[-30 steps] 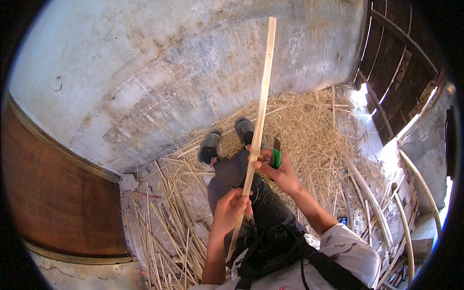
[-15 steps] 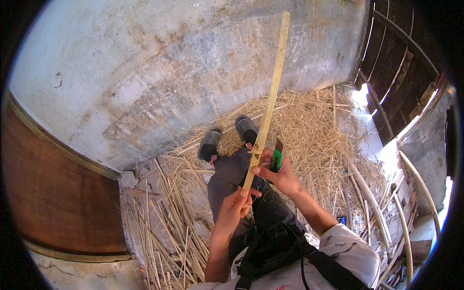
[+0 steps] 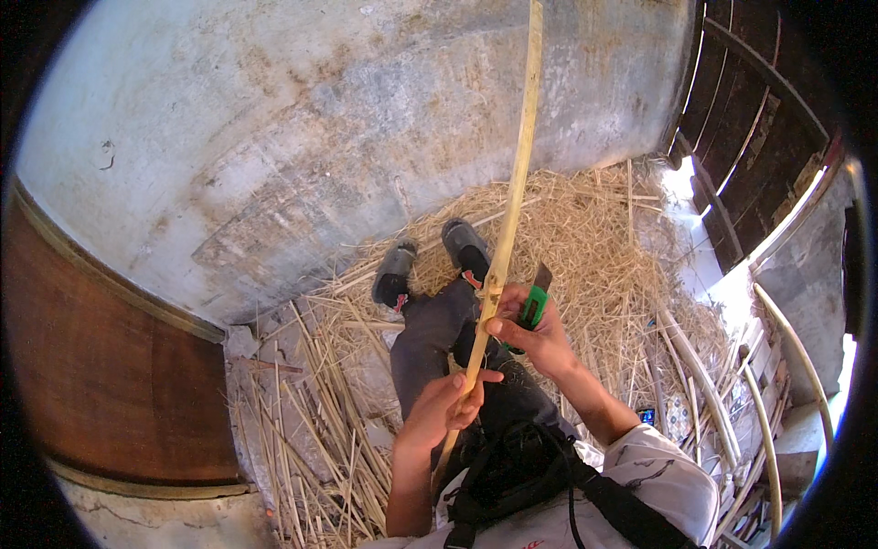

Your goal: The person strips the nodes and rough surface from a long bamboo stalk using a small utility knife held in the right hand while the left hand rotates the stalk.

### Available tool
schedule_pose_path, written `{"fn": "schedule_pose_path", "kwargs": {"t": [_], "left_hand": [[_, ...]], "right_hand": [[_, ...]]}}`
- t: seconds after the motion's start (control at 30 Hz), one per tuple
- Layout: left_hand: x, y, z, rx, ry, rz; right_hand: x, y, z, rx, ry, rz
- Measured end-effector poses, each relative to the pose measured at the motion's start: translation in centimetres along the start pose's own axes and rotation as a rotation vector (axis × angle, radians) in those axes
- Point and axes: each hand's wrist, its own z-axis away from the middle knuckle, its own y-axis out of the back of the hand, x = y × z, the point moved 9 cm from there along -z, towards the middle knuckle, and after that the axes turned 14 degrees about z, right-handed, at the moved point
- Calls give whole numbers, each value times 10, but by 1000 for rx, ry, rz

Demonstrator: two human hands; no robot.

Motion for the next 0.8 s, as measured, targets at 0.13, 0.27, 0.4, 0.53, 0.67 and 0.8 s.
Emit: {"fn": "schedule_pose_path", "kwargs": {"t": [0.13,0.27,0.4,0.53,0.67,0.8], "left_hand": [[16,6,0,134,-139,-126],[39,5,7,373,-301,-257],[53,-4,17,505,-430,-515],[59,-22,23,514,-539,-732],[60,-29,30,539,-501,-809],[54,-27,36,574,-466,-822]], "right_hand": [[-19,3,-2,54,87,287],[-32,3,6,10,281,746],[-39,-12,17,4,406,990],[-44,-17,20,28,429,1054],[-44,-4,18,119,371,1016],[-47,4,11,130,314,1007]]}}
